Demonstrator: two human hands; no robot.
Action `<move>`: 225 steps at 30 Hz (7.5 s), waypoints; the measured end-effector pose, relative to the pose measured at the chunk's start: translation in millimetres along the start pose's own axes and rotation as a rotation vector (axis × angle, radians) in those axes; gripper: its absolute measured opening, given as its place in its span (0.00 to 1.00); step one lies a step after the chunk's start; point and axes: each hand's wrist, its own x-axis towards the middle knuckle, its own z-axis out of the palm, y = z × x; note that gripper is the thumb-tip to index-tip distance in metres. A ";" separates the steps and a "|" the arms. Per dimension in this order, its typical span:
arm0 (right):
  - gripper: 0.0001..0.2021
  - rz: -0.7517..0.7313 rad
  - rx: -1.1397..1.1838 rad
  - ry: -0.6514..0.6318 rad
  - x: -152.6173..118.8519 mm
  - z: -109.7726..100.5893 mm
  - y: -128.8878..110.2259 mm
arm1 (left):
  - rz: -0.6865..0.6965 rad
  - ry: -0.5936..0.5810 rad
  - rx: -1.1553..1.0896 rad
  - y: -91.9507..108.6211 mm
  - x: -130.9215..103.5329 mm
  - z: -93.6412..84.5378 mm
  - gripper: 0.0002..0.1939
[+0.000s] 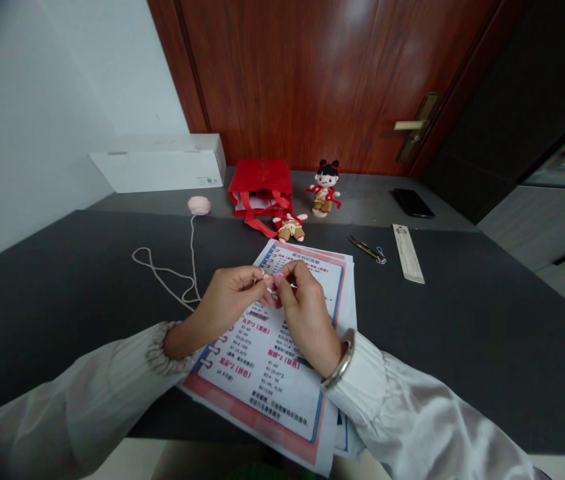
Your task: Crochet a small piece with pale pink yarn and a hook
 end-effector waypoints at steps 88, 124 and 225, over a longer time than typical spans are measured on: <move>0.11 0.305 0.275 -0.150 15.9 -24.6 -13.2 | -0.126 0.140 -0.278 0.1 1.7 4.8 0.04; 0.11 0.240 0.234 -0.063 14.1 -21.5 -20.7 | 0.527 0.222 0.312 -7.2 -7.1 7.5 0.06; 0.10 0.313 0.358 -0.058 5.6 -19.0 -31.0 | 0.306 0.281 -0.022 -1.2 -15.1 19.7 0.06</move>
